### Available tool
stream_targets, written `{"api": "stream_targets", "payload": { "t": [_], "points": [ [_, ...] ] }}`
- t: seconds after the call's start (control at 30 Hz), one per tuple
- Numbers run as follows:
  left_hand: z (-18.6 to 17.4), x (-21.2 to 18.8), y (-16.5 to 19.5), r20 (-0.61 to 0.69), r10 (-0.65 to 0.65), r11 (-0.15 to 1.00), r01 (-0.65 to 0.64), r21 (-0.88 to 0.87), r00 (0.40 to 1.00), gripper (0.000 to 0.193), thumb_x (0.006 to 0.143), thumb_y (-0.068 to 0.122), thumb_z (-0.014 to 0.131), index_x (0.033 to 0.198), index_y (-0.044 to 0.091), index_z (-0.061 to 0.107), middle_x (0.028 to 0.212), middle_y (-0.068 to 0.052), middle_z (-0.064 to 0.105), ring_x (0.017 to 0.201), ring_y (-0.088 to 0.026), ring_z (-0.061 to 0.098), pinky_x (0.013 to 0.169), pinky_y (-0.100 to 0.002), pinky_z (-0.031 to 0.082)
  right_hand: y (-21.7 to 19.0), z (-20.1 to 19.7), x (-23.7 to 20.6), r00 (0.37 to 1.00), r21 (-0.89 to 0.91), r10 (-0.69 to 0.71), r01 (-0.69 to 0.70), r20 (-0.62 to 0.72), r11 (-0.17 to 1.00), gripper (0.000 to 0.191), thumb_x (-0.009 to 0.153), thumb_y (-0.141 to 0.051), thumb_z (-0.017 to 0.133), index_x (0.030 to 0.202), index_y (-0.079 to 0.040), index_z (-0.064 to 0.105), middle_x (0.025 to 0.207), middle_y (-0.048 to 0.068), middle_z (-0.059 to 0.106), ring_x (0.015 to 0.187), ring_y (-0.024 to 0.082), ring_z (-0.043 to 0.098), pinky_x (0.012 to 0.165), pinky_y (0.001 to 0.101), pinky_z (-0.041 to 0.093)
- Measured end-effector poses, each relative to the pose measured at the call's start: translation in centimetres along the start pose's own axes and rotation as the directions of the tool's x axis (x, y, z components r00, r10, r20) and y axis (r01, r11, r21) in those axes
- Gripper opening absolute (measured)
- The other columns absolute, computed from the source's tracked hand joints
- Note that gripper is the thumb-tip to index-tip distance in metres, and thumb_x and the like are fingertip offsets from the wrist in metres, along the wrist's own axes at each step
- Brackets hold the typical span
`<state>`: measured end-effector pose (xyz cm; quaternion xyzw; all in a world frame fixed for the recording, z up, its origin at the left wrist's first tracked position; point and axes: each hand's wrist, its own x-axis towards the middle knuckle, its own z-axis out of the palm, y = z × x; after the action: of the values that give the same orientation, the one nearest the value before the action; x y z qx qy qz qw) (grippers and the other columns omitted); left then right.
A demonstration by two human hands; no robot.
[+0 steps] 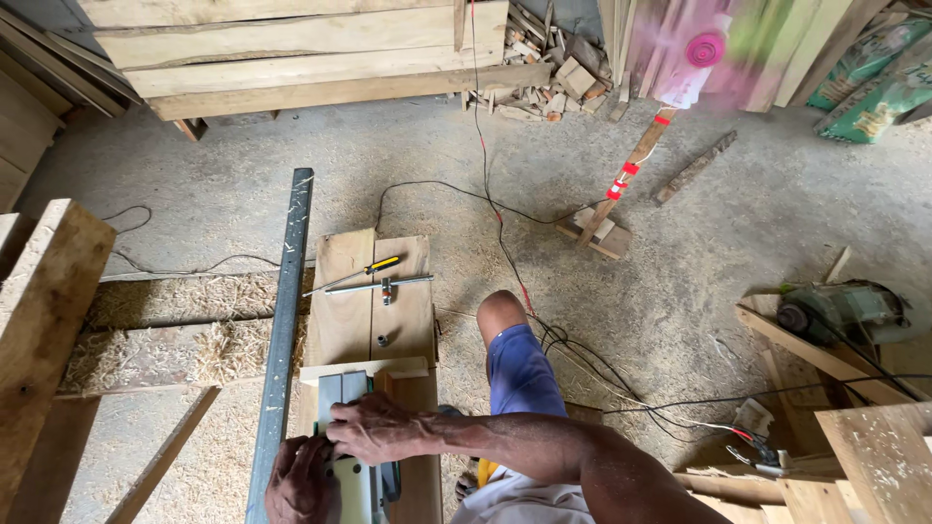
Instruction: The person adjusts a green electric planer on a wooden workbench using a socket wrench and a metal square. They loosen and tighten bolts, check alignment with the square, and reposition the planer multiple times.
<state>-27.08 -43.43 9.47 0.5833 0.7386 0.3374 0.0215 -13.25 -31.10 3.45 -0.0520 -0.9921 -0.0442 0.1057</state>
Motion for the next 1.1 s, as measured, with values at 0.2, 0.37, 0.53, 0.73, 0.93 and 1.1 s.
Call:
{"api": "stream_targets", "payload": {
  "t": [0.2,0.37,0.53,0.73,0.93,1.1],
  "points": [
    [-0.1,0.0,-0.6,0.045,-0.042,0.999,0.042,0.004,0.998,0.028,0.078,-0.001,0.07,0.101,0.014,0.075,0.1,-0.006,0.07,0.094,-0.028,0.072,0.078,-0.041,0.059,-0.5,-1.1,0.1,0.973,0.373,0.207,-0.229,0.099,0.899,0.015,0.084,-0.015,0.066,0.089,-0.003,0.059,0.087,0.007,0.055,0.072,0.018,0.052,0.046,0.0313,0.047],
    [0.3,-0.1,-2.0,0.071,0.014,0.999,-0.012,-0.031,0.997,0.028,0.076,0.002,0.069,0.101,0.014,0.074,0.099,-0.006,0.069,0.093,-0.028,0.071,0.077,-0.04,0.059,-1.6,-2.9,0.1,0.969,0.327,0.246,-0.245,0.04,0.913,0.021,0.081,-0.015,0.068,0.092,0.001,0.059,0.083,0.012,0.053,0.067,0.019,0.05,0.047,0.0357,0.045],
    [1.6,-0.1,-4.7,0.075,0.166,0.985,-0.169,0.03,0.983,0.022,0.084,0.009,0.067,0.105,0.013,0.074,0.103,-0.016,0.07,0.084,-0.035,0.067,0.07,-0.046,0.056,-2.3,-0.8,0.8,0.949,0.373,0.312,-0.273,-0.049,0.887,0.016,0.081,-0.008,0.063,0.094,0.0,0.058,0.086,0.014,0.054,0.077,0.027,0.053,0.055,0.0406,0.048],
    [-0.2,-2.6,-7.4,0.136,0.242,0.969,-0.234,-0.075,0.961,0.022,0.083,0.005,0.072,0.105,0.008,0.07,0.105,-0.012,0.065,0.094,-0.035,0.064,0.078,-0.046,0.056,-4.7,1.8,1.4,0.878,0.684,0.475,-0.312,-0.059,0.659,0.017,0.087,0.011,0.053,0.103,0.005,0.055,0.102,0.018,0.056,0.084,0.027,0.058,0.06,0.0399,0.052],
    [-1.6,-4.1,-6.0,-0.061,-0.05,0.953,0.029,-0.301,0.997,0.014,0.095,0.0,0.068,0.107,0.005,0.071,0.1,-0.011,0.067,0.093,-0.032,0.067,0.08,-0.043,0.057,-2.6,-3.6,0.4,0.87,0.617,0.416,-0.178,-0.266,0.767,0.007,0.1,0.0,0.07,0.107,-0.003,0.07,0.102,0.01,0.065,0.091,0.024,0.065,0.078,0.0384,0.055],
    [-1.0,-4.5,-6.0,-0.109,-0.037,0.989,0.021,-0.149,0.993,0.007,0.095,0.009,0.07,0.099,0.003,0.069,0.094,-0.013,0.063,0.088,-0.03,0.065,0.074,-0.042,0.056,-2.2,-6.6,0.7,0.955,0.644,0.258,-0.106,-0.145,0.757,0.01,0.095,-0.001,0.075,0.104,-0.003,0.074,0.098,0.012,0.063,0.089,0.028,0.066,0.077,0.0393,0.054]
  ]
}}
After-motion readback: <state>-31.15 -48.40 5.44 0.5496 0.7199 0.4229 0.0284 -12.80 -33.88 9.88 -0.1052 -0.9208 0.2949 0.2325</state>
